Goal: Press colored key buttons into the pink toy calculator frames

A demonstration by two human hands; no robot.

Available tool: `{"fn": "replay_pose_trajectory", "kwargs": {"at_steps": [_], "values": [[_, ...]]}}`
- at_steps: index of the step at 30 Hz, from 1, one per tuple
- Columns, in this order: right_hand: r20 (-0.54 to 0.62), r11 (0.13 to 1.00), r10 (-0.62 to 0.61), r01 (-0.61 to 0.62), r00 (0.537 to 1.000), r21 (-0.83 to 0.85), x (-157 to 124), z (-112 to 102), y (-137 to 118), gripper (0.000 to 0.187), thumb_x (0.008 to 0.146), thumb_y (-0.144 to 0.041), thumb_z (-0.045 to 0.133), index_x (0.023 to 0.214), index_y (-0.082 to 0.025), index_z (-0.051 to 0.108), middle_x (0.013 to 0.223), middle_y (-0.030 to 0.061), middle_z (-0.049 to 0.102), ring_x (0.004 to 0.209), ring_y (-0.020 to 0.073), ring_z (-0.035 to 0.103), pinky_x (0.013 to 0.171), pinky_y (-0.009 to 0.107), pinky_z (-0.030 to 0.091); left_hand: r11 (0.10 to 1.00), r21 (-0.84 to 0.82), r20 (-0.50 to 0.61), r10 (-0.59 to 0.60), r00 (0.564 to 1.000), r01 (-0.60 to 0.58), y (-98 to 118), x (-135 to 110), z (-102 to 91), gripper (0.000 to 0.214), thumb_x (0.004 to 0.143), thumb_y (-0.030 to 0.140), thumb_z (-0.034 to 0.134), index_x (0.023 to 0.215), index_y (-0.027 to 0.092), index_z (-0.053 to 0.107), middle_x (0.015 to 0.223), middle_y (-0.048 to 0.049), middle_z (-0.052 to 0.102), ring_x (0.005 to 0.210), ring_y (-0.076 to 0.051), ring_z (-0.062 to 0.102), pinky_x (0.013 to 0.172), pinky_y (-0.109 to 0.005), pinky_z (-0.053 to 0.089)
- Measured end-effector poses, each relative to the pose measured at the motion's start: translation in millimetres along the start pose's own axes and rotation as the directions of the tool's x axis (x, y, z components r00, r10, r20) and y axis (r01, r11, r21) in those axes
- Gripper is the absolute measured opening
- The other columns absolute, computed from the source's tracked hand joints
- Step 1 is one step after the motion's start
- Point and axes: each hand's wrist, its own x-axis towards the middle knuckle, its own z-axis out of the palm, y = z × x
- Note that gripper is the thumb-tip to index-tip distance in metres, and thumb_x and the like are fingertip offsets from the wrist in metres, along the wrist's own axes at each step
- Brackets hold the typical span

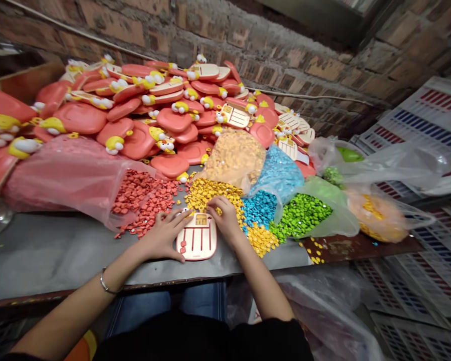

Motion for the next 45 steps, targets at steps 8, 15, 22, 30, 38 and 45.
{"fn": "replay_pose_trajectory", "kwargs": {"at_steps": [8,15,22,30,38,45], "values": [[0.156,0.987,-0.012,0.037,0.988,-0.158,-39,14,18,0.016,0.089,-0.014,0.053,0.087,-0.019,0.067,0.097,0.0101,0.066,0.091,0.0220,0.060,0.084,0.038,0.050,1.000,0.023,-0.015,0.007,1.000,-0.006,-2,1,2.6,0.117,0.058,0.080,0.066,0.152,0.022,0.025,0.157,-0.0144,0.025,0.139,-0.040,0.019,0.104,-0.057,0.017],[0.212,0.996,0.041,-0.023,0.977,-0.088,-46,4,6,0.013,0.088,-0.012,0.056,0.082,-0.019,0.064,0.087,0.0063,0.066,0.083,0.0194,0.060,0.077,0.032,0.048,0.999,0.049,-0.029,-0.018,0.999,0.019,-2,2,4.4,0.116,0.059,0.082,0.062,0.151,0.020,0.027,0.155,-0.0143,0.029,0.137,-0.042,0.022,0.102,-0.055,0.019],[0.328,0.992,0.119,-0.126,0.937,0.001,-39,-7,4,0.006,0.086,-0.016,0.061,0.082,-0.019,0.064,0.080,0.0034,0.067,0.075,0.0177,0.061,0.068,0.028,0.045,1.000,0.019,-0.002,-0.013,1.000,0.013,-2,2,2.7,0.113,0.063,0.078,0.062,0.152,0.022,0.021,0.156,-0.0142,0.026,0.139,-0.041,0.022,0.102,-0.054,0.021],[0.340,0.990,0.000,-0.048,0.940,0.132,-24,40,-19,0.011,0.084,-0.012,0.060,0.077,-0.019,0.065,0.078,0.0027,0.069,0.075,0.0164,0.060,0.072,0.028,0.045,1.000,-0.025,-0.018,0.012,1.000,-0.013,-5,1,4.9,0.116,0.061,0.076,0.065,0.153,0.022,0.018,0.156,-0.0142,0.027,0.139,-0.040,0.023,0.104,-0.058,0.018],[0.535,0.903,-0.020,-0.214,0.845,0.372,-2,27,-22,0.021,0.081,-0.037,0.069,0.079,-0.017,0.068,0.079,0.0039,0.069,0.074,0.0175,0.063,0.068,0.028,0.049,0.999,-0.020,-0.029,0.041,0.999,-0.041,-4,1,6.4,0.117,0.061,0.077,0.065,0.153,0.020,0.018,0.155,-0.0163,0.027,0.140,-0.041,0.021,0.106,-0.058,0.017],[0.457,0.991,-0.037,0.092,0.889,-0.098,78,82,-21,0.008,0.081,-0.010,0.065,0.083,-0.017,0.070,0.087,0.0064,0.071,0.083,0.0186,0.062,0.080,0.030,0.045,0.997,-0.026,-0.055,0.065,0.996,-0.067,-1,-2,3.2,0.116,0.061,0.077,0.065,0.152,0.020,0.021,0.153,-0.0164,0.030,0.138,-0.041,0.022,0.108,-0.062,0.015]]}}
